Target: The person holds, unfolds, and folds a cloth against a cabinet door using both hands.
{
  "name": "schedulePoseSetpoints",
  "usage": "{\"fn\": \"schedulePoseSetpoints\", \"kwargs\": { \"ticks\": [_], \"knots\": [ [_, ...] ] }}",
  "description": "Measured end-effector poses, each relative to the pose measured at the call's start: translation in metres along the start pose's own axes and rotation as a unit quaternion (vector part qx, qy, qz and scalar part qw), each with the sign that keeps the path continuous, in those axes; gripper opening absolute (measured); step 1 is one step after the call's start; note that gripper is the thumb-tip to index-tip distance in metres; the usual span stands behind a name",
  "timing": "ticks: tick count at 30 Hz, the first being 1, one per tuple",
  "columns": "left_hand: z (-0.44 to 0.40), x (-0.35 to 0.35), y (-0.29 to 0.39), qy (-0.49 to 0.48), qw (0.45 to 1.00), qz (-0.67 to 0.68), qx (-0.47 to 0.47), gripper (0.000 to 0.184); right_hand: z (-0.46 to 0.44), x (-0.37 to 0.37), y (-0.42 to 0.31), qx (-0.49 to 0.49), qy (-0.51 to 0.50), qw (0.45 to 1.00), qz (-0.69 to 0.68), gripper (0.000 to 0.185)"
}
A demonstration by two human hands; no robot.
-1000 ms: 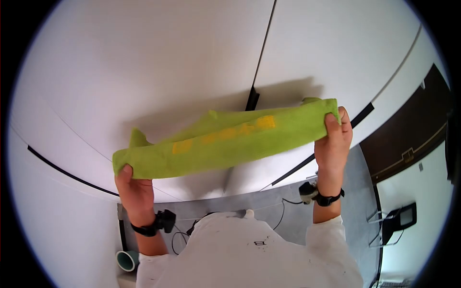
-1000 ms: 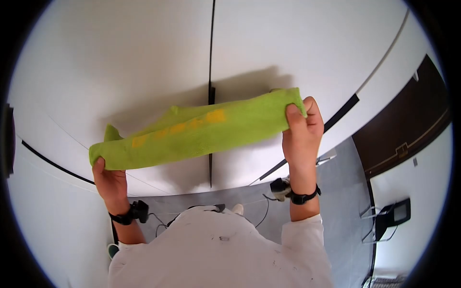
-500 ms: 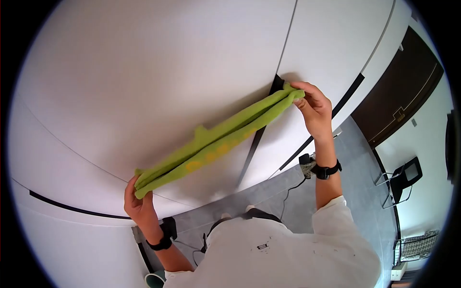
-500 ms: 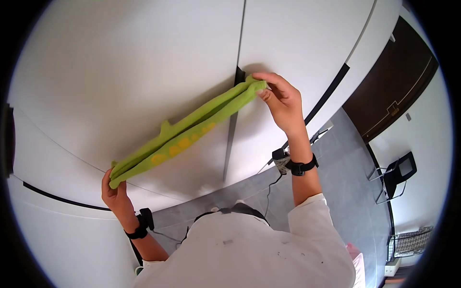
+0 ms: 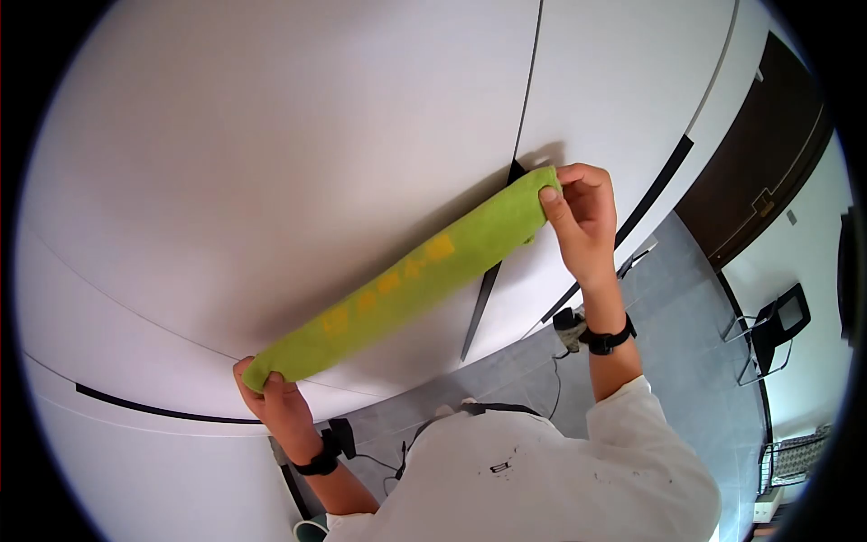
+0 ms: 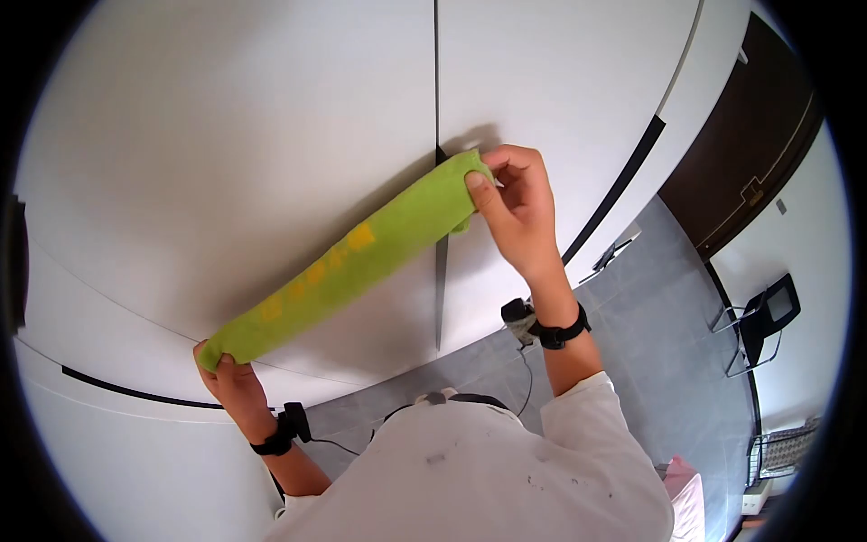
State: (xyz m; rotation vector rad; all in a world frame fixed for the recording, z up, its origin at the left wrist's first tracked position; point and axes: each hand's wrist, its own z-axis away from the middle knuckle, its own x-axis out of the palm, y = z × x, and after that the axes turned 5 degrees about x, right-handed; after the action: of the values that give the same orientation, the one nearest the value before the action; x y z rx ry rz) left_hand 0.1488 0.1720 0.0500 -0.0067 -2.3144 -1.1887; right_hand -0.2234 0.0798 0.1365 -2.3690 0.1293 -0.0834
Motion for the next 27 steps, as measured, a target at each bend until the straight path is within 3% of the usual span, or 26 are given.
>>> {"fn": "schedulePoseSetpoints", "kwargs": {
  "ticks": [5,7,9,11,16,19,21,24,27],
  "knots": [
    [0.005,0.021,0.003,0.052,0.998,-0.005,-0.027,0.039,0.000,0.013,-0.005,0.037,0.016,0.999,0.014,0.020],
    [0.008,0.014,0.000,0.015,0.999,-0.005,-0.035,0.043,0.000,0.014,0.004,-0.024,0.044,0.996,0.078,0.022],
    [0.014,0.013,0.001,0.020,0.999,0.006,-0.036,0.042,0.003,0.018,-0.001,0.028,0.067,0.992,0.099,0.025],
    [0.019,0.014,0.001,0.034,0.999,0.018,-0.028,0.041,0.002,0.012,0.005,-0.037,0.037,0.990,0.134,0.027],
    [0.024,0.016,0.006,0.022,0.999,-0.033,-0.020,0.030,0.000,0.016,0.001,-0.030,0.042,0.991,0.124,0.022],
    [0.030,0.011,0.008,-0.004,1.000,-0.014,-0.025,0.023,0.002,0.020,0.003,-0.035,0.044,0.995,0.080,0.020],
    [0.031,0.012,0.008,-0.005,0.999,-0.017,-0.029,0.023,0.004,0.025,0.000,0.029,0.094,0.995,-0.019,0.022],
    [0.036,0.006,0.008,-0.040,0.999,0.005,-0.032,0.023,0.001,0.025,-0.003,0.044,0.093,0.993,-0.055,0.021],
    [0.040,0.007,0.010,-0.019,0.999,0.041,-0.030,0.024,-0.005,0.022,0.003,-0.024,0.049,0.999,-0.003,0.018]
  ]
}}
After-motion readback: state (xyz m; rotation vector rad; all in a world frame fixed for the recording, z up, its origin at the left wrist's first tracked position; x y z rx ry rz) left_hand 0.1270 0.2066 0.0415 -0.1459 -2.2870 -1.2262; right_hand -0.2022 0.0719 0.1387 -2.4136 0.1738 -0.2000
